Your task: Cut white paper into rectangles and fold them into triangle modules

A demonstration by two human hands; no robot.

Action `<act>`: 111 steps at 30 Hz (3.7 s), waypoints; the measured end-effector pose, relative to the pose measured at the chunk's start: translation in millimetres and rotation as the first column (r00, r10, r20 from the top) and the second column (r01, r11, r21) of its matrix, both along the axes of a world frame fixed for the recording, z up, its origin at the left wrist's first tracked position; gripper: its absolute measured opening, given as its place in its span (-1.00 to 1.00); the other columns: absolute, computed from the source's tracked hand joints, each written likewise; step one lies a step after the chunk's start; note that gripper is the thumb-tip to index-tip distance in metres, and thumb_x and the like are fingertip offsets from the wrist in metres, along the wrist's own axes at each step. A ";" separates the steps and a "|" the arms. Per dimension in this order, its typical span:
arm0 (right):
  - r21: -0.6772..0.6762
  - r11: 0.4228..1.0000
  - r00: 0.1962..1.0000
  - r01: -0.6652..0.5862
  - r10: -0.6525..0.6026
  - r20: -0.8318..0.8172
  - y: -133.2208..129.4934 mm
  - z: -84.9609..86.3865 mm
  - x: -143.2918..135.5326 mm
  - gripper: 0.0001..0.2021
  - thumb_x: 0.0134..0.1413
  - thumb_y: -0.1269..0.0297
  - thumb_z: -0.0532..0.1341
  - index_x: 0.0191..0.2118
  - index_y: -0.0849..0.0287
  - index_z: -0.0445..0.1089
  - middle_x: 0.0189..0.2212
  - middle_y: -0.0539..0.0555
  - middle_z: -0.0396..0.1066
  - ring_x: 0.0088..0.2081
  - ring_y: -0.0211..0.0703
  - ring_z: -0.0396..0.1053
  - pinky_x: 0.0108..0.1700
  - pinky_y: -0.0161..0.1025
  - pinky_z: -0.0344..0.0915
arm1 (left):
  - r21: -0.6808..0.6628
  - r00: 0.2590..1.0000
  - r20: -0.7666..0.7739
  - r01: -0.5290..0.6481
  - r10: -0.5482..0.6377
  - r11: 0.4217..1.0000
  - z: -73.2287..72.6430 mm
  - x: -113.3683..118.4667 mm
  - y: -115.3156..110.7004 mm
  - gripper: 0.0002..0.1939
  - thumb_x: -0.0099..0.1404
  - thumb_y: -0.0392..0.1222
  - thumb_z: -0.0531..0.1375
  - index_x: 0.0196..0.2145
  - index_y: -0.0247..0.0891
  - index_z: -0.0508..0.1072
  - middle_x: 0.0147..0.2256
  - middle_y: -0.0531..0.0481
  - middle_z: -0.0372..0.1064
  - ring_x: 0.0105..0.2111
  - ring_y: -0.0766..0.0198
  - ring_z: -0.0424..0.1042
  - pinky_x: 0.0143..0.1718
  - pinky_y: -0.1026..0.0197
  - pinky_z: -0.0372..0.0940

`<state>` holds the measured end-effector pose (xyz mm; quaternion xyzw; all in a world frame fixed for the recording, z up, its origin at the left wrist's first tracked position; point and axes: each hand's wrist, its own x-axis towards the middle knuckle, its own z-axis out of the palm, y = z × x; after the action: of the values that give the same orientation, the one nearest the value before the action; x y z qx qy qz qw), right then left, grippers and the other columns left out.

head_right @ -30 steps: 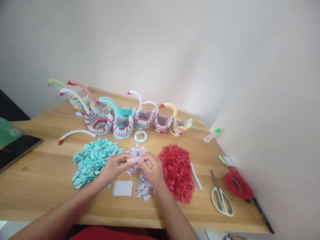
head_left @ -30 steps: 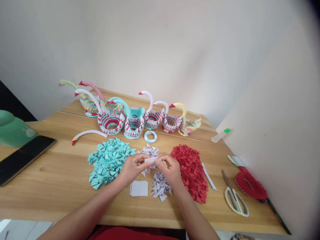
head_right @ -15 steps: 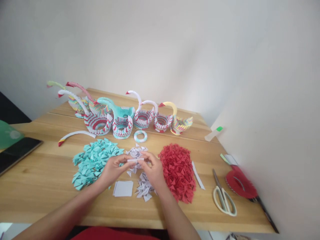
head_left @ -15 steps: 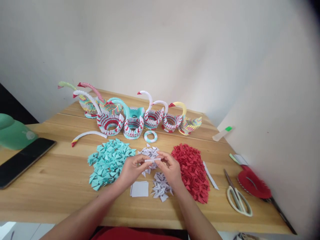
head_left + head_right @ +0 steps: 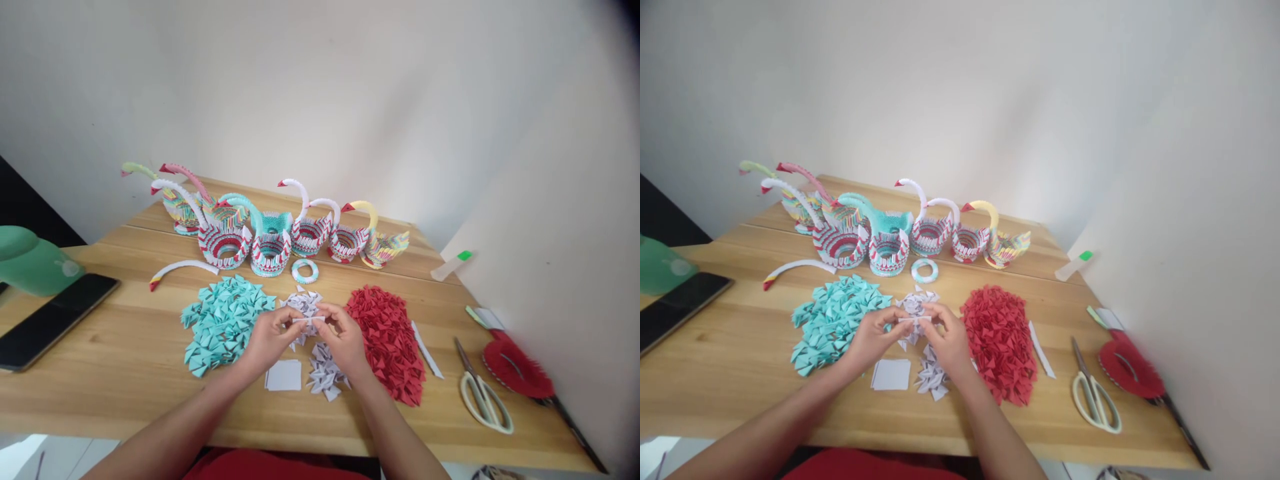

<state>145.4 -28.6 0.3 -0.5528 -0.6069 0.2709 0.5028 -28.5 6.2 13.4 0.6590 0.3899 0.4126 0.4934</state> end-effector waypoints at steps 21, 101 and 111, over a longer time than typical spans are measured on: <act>-0.041 0.997 0.996 -0.062 0.060 -0.060 -0.8 1.4 -7.0 -0.74 0.09 0.28 0.23 -0.07 0.11 0.44 -0.34 0.04 0.43 -0.34 -0.17 0.39 -0.28 -0.28 0.36 | -0.246 0.974 0.213 0.128 -0.076 0.961 -8.8 2.5 5.7 -0.69 0.11 0.03 0.27 -0.48 -0.33 0.45 -0.53 0.04 0.38 -0.50 0.30 0.32 -0.41 0.28 0.21; -0.013 0.999 0.996 -0.040 0.039 -0.082 -0.8 3.2 -8.5 -0.71 0.09 0.35 0.24 -0.04 0.13 0.40 -0.43 -0.02 0.37 -0.45 -0.22 0.40 -0.36 -0.27 0.40 | -0.311 0.940 0.252 0.305 -0.231 0.900 2.2 -0.4 3.6 -0.65 0.21 0.02 0.20 -0.54 -0.30 0.56 -0.49 -0.05 0.50 -0.45 0.21 0.46 -0.31 0.24 0.31; 0.398 0.883 0.898 -0.250 0.058 0.436 -1.8 14.6 -5.8 -0.70 0.15 0.53 0.14 -0.13 0.01 0.49 -0.35 0.07 0.46 -0.30 -0.12 0.38 -0.29 -0.16 0.32 | -0.488 0.868 0.467 0.415 -0.172 0.768 -2.2 -1.7 4.3 -0.67 0.16 0.00 0.25 -0.39 -0.39 0.55 -0.47 -0.13 0.51 -0.49 0.25 0.46 -0.39 0.26 0.28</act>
<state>139.5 -30.5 14.9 -0.4164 -0.7874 0.0428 0.4525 -30.2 10.4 11.2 0.4360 0.2772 0.3158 0.7958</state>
